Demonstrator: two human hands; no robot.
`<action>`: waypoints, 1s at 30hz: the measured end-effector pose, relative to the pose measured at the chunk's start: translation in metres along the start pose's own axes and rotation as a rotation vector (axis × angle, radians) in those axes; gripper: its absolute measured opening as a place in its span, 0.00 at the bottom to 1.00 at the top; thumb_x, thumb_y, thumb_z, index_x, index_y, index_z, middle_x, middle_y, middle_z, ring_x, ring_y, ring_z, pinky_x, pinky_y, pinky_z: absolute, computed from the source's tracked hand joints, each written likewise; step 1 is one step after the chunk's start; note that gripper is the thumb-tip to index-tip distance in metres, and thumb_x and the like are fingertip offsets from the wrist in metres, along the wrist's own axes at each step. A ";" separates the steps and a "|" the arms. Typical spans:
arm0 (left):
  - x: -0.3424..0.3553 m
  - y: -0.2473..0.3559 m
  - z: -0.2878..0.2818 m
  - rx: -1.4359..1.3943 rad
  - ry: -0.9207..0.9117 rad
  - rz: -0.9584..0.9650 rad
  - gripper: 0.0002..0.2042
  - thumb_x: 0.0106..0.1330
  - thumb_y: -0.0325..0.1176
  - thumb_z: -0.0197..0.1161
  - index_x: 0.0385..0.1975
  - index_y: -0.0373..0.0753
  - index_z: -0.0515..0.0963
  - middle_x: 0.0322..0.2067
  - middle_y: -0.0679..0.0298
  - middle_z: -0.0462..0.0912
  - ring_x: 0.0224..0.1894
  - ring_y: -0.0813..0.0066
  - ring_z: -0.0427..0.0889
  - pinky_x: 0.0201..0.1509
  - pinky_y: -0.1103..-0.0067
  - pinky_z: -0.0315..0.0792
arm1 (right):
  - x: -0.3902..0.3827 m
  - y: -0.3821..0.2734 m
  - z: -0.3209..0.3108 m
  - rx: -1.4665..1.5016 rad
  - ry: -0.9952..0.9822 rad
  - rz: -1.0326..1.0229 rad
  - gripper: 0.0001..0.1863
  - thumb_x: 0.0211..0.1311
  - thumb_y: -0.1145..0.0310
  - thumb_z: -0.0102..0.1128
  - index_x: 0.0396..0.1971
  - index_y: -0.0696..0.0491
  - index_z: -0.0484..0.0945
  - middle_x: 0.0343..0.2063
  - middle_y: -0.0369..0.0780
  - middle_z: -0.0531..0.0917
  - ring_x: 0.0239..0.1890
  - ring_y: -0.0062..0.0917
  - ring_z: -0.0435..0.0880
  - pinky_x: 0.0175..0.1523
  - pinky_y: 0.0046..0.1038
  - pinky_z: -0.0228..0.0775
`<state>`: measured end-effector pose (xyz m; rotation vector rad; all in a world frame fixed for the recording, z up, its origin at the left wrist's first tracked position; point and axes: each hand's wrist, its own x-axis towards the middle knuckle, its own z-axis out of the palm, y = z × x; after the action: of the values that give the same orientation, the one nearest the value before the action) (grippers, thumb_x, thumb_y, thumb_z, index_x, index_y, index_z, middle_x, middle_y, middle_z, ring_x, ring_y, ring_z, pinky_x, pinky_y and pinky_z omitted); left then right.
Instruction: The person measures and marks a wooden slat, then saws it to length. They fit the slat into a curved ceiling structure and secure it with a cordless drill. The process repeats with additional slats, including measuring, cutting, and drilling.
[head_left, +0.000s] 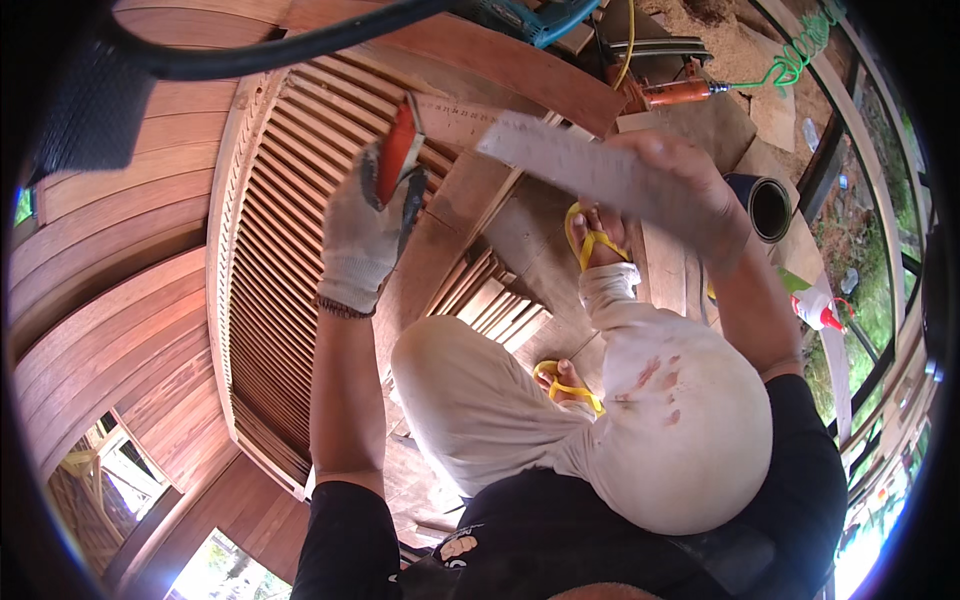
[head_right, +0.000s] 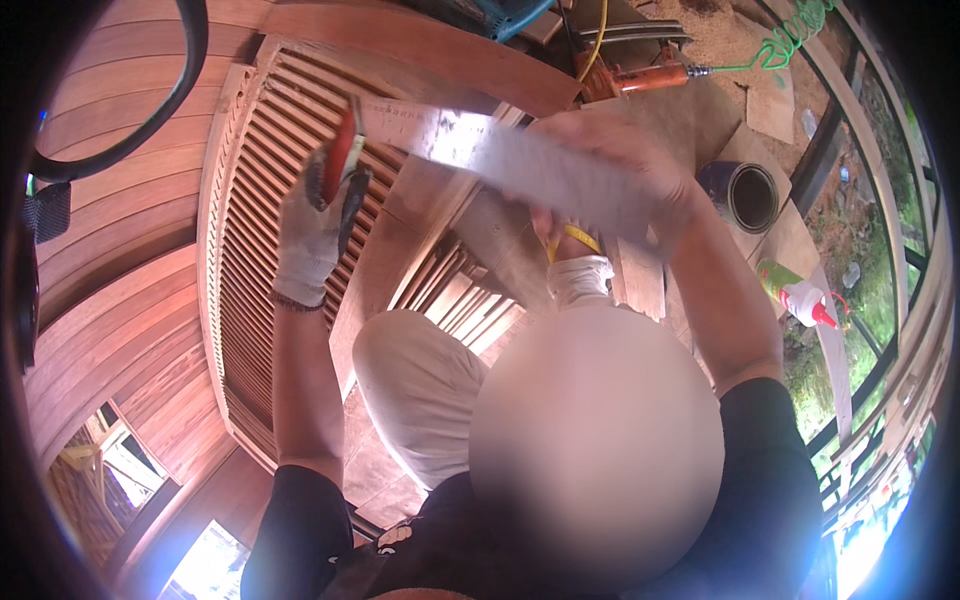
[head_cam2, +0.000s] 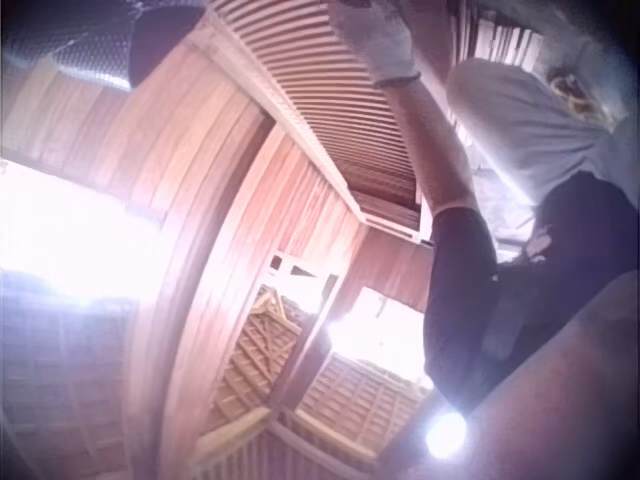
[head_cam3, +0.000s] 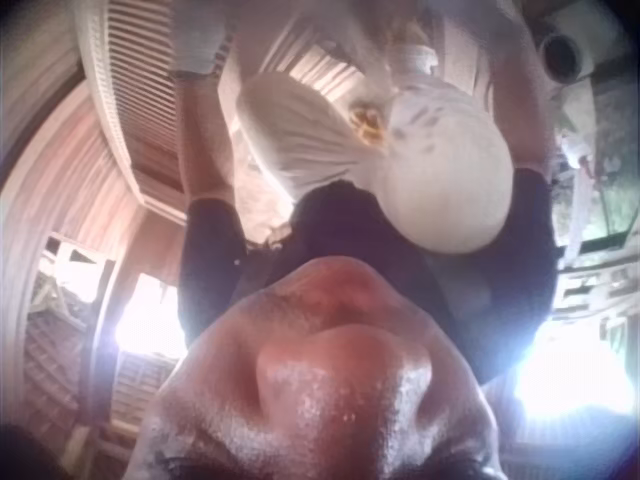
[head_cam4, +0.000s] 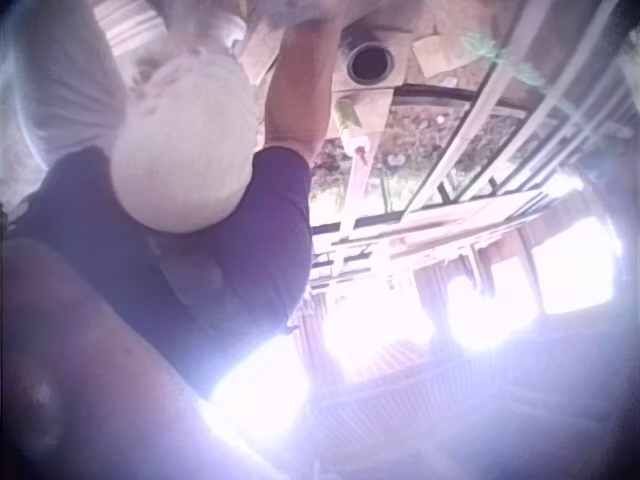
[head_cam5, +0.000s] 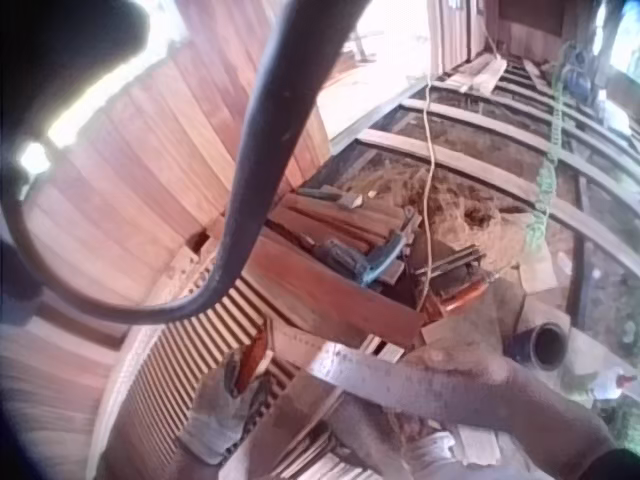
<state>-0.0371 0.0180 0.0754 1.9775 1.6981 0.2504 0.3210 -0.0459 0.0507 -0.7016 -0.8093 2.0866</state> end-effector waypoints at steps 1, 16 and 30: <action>0.001 0.011 0.001 -0.190 -0.166 -0.096 0.37 0.71 0.64 0.57 0.64 0.35 0.72 0.37 0.49 0.86 0.38 0.62 0.88 0.47 0.65 0.82 | 0.002 0.008 -0.019 -0.054 -0.059 -0.073 0.23 0.71 0.57 0.62 0.53 0.63 0.78 0.42 0.44 0.85 0.42 0.30 0.88 0.45 0.28 0.82; -0.056 0.065 0.070 0.110 -0.700 0.110 0.21 0.73 0.49 0.53 0.54 0.38 0.76 0.40 0.43 0.86 0.46 0.42 0.84 0.51 0.58 0.78 | 0.031 0.119 0.028 -0.019 0.360 0.266 0.20 0.65 0.58 0.72 0.45 0.61 0.82 0.35 0.40 0.87 0.34 0.23 0.87 0.37 0.26 0.79; -0.040 0.014 0.067 0.066 -0.191 0.324 0.35 0.51 0.52 0.77 0.57 0.38 0.76 0.51 0.48 0.80 0.52 0.45 0.78 0.65 0.57 0.65 | 0.081 0.155 0.034 -0.081 0.409 0.115 0.21 0.59 0.64 0.78 0.45 0.62 0.81 0.36 0.42 0.87 0.41 0.28 0.89 0.45 0.33 0.86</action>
<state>-0.0024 -0.0388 0.0331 2.2430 1.2805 0.1148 0.1816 -0.0681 -0.0577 -1.1963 -0.6346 1.9214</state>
